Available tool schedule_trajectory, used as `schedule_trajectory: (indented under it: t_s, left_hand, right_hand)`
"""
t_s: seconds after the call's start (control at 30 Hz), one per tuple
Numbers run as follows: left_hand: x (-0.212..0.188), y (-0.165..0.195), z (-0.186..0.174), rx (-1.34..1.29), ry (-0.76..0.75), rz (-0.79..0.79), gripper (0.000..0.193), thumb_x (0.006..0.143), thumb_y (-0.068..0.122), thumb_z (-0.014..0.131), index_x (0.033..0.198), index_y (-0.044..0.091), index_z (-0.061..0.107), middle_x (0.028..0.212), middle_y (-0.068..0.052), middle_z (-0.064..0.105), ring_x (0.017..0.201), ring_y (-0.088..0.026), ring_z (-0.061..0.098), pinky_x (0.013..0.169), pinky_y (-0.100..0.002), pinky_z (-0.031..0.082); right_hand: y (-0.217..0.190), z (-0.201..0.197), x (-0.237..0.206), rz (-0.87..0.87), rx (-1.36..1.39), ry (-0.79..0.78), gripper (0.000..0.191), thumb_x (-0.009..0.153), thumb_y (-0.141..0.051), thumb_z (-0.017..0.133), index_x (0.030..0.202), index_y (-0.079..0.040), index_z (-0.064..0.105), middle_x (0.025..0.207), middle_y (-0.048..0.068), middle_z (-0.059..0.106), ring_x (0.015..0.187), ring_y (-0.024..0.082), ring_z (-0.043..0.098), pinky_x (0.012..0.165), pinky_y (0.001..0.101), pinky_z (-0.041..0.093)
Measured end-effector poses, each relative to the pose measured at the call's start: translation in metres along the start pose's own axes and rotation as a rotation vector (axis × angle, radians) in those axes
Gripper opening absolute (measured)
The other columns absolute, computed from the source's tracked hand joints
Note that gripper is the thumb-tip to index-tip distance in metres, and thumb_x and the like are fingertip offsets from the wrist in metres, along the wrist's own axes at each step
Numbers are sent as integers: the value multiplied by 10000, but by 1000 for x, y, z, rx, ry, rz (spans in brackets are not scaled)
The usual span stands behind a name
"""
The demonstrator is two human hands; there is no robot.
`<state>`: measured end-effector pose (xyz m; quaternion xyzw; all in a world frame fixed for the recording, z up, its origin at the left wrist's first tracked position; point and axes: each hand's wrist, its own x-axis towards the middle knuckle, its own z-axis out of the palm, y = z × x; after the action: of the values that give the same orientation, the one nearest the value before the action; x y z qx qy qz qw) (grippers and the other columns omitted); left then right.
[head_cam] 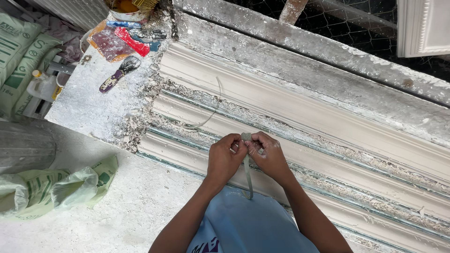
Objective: The person bends thin wire pieces by hand into hooked loops over a plaster cornice mold, pressing and shaping each wire against the mold profile, then sets the formed wire piece aside and picks up the next straight wire to repeat the shaping.
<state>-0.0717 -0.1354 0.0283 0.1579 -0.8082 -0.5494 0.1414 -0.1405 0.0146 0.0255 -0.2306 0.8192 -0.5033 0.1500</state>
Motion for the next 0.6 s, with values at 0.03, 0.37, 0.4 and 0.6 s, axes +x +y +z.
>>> schedule_trajectory:
  t_s: [0.03,0.37,0.4,0.6]
  left_hand:
    - [0,-2,1,-7,-4,-27,171,877,128,735,996,6,740,745,-107,725,611,-155,695,561,-300,550]
    - [53,-86,-21,-64,225,-166,154,964,145,655,1007,3,697,850,-77,719,676,-121,659,584,-280,545]
    - [57,-92,-30,-87,240,-278,163,983,152,631,1003,1,690,849,-69,703,655,-112,629,561,-276,527]
    - [59,-101,-52,-616,378,-629,189,998,121,562,950,-59,595,748,-70,598,564,-138,536,494,-296,469]
  right_hand:
    - [1,1,-1,-33,-13,2,191,929,-177,701,1039,-22,681,913,62,696,783,124,659,683,288,541]
    - [46,-87,-24,-320,448,519,65,1085,-118,613,1115,-60,621,1032,98,652,900,158,659,777,313,574]
    - [51,-115,-23,-442,695,577,74,1147,-97,629,1088,-52,627,930,85,658,812,153,656,742,307,584]
    - [67,-204,-40,-559,621,997,180,1208,-153,669,1141,-39,548,910,88,652,744,148,641,664,286,564]
